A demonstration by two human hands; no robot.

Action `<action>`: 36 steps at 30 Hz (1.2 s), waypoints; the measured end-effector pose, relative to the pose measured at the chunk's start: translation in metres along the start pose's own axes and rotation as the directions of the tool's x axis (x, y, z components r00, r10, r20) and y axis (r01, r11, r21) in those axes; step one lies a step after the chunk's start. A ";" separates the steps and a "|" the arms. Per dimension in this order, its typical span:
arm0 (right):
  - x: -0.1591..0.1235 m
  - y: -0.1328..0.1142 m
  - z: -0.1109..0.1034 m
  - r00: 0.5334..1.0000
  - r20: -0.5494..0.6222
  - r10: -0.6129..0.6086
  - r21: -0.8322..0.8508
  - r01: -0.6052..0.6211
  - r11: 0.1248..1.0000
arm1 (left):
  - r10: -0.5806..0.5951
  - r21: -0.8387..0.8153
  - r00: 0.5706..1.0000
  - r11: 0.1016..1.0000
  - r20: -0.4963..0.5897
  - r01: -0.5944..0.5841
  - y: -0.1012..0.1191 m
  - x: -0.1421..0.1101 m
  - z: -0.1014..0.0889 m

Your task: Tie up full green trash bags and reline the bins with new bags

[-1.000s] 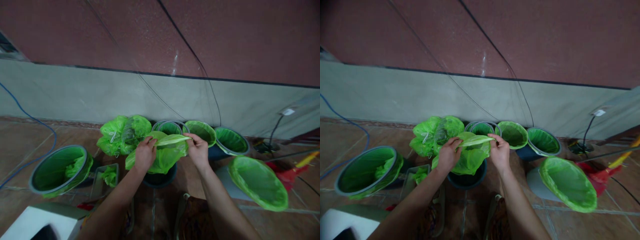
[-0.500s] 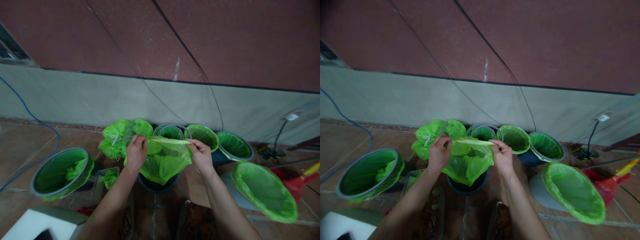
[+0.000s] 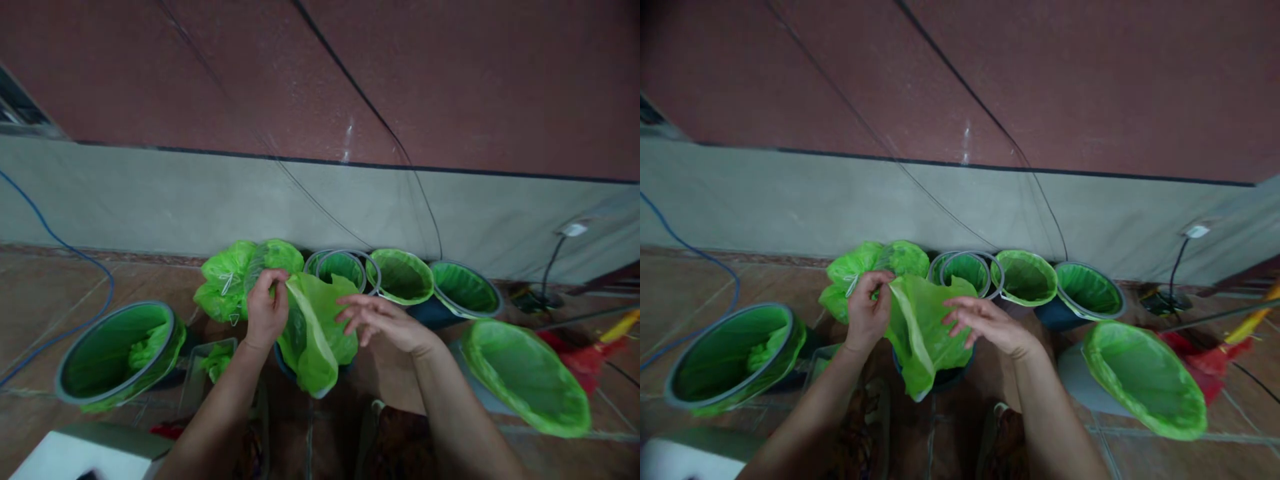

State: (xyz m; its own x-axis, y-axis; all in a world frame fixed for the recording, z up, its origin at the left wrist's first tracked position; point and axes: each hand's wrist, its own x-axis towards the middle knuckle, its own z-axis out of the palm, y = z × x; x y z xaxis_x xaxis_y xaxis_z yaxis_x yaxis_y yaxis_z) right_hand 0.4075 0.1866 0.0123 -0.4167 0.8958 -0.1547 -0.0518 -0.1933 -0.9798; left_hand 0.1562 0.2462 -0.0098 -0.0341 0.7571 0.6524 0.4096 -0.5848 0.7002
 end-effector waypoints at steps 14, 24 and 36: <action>0.036 0.025 0.022 0.903 -0.339 -0.265 -0.427 0.104 0.898 | -0.225 -0.367 0.961 0.891 0.160 0.269 0.018 0.000 0.001; 0.021 0.033 -0.026 0.662 -0.609 -0.438 -0.765 -0.344 0.544 | -0.339 -0.481 0.941 0.828 -0.020 0.288 -0.002 0.016 -0.010; 0.028 0.003 0.028 0.712 -0.371 -0.596 -0.680 0.228 0.697 | -0.171 -0.269 0.951 0.932 0.257 0.241 0.016 -0.003 0.015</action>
State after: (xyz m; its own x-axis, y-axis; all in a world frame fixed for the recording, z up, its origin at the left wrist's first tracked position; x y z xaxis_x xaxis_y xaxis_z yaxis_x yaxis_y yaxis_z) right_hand 0.3707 0.2001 0.0087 0.0712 0.9018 0.4263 0.4861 0.3418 -0.8042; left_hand 0.1761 0.2393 -0.0047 0.1318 0.8951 0.4260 0.1280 -0.4415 0.8881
